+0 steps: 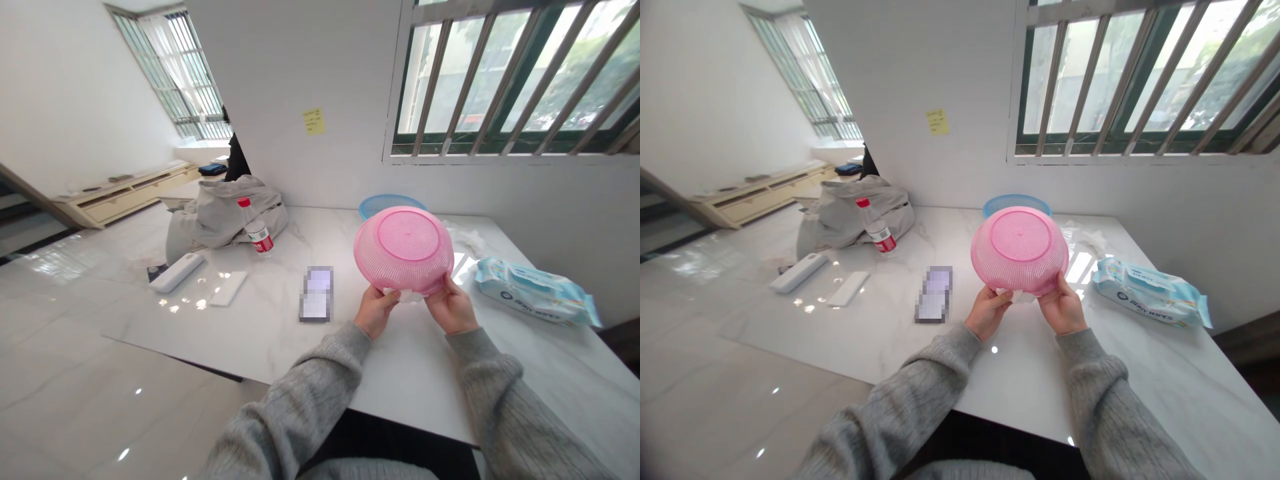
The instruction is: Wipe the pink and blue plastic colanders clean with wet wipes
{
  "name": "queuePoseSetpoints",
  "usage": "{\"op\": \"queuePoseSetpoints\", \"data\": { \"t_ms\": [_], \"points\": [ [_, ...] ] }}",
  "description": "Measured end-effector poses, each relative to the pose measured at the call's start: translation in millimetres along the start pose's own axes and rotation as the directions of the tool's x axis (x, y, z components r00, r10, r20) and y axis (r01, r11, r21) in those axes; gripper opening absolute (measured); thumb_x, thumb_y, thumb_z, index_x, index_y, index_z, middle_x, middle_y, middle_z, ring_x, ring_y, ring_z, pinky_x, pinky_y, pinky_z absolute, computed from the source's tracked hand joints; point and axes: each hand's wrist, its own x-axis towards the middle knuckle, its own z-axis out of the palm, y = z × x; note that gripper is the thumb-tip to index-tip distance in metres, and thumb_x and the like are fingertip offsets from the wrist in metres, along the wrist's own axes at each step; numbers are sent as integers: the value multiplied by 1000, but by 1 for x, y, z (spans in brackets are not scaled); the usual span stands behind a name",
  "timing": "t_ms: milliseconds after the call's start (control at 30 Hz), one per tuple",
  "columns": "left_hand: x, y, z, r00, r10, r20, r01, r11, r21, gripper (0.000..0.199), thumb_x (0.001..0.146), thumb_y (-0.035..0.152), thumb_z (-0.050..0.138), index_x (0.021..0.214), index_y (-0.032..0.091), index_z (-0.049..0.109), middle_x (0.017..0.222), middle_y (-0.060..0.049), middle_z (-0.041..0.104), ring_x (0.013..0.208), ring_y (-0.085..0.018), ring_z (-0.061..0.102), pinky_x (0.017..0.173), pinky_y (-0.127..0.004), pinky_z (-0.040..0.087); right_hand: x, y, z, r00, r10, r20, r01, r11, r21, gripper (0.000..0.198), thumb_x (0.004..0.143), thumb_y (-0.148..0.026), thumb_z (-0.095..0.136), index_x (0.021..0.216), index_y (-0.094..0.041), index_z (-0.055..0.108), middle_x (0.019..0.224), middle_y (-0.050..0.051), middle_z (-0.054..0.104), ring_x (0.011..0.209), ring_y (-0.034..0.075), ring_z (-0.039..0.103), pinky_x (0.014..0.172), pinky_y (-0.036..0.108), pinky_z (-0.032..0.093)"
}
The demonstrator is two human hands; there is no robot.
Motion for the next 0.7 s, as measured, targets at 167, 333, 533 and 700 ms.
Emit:
{"op": "queuePoseSetpoints", "data": {
  "t_ms": [167,333,533,700],
  "points": [
    [-3,-1,1,989,-146,32,148,988,-50,39,64,21,91,98,12,75,103,-10,76,98,-20,68,102,-39,47,1,13,-5,999,1,-36,-1,1000,-4,39,108,-25,37,117,-30,74,122,-2,78,123,10,67,121,31,42],
    [-10,1,4,967,-221,128,234,968,-93,36,70,17,89,103,14,74,111,-11,76,109,-24,68,111,-51,46,-1,22,-8,1000,2,28,-1,999,-46,31,106,-31,46,116,-31,75,129,-2,75,130,13,64,124,36,40],
    [-8,-3,5,972,-216,92,223,971,-80,42,72,21,91,111,13,75,121,-13,75,118,-26,68,116,-50,44,-4,26,-6,994,-56,97,67,991,-119,19,98,-39,63,112,-34,75,127,-4,75,131,16,63,122,38,43],
    [-4,-8,1,986,-164,-24,164,986,-14,44,64,22,95,104,10,78,114,-15,78,110,-27,71,113,-48,46,-6,25,-2,992,-69,109,83,987,-136,20,95,-42,68,112,-35,74,127,-4,76,129,15,63,118,36,46]
  ]
}}
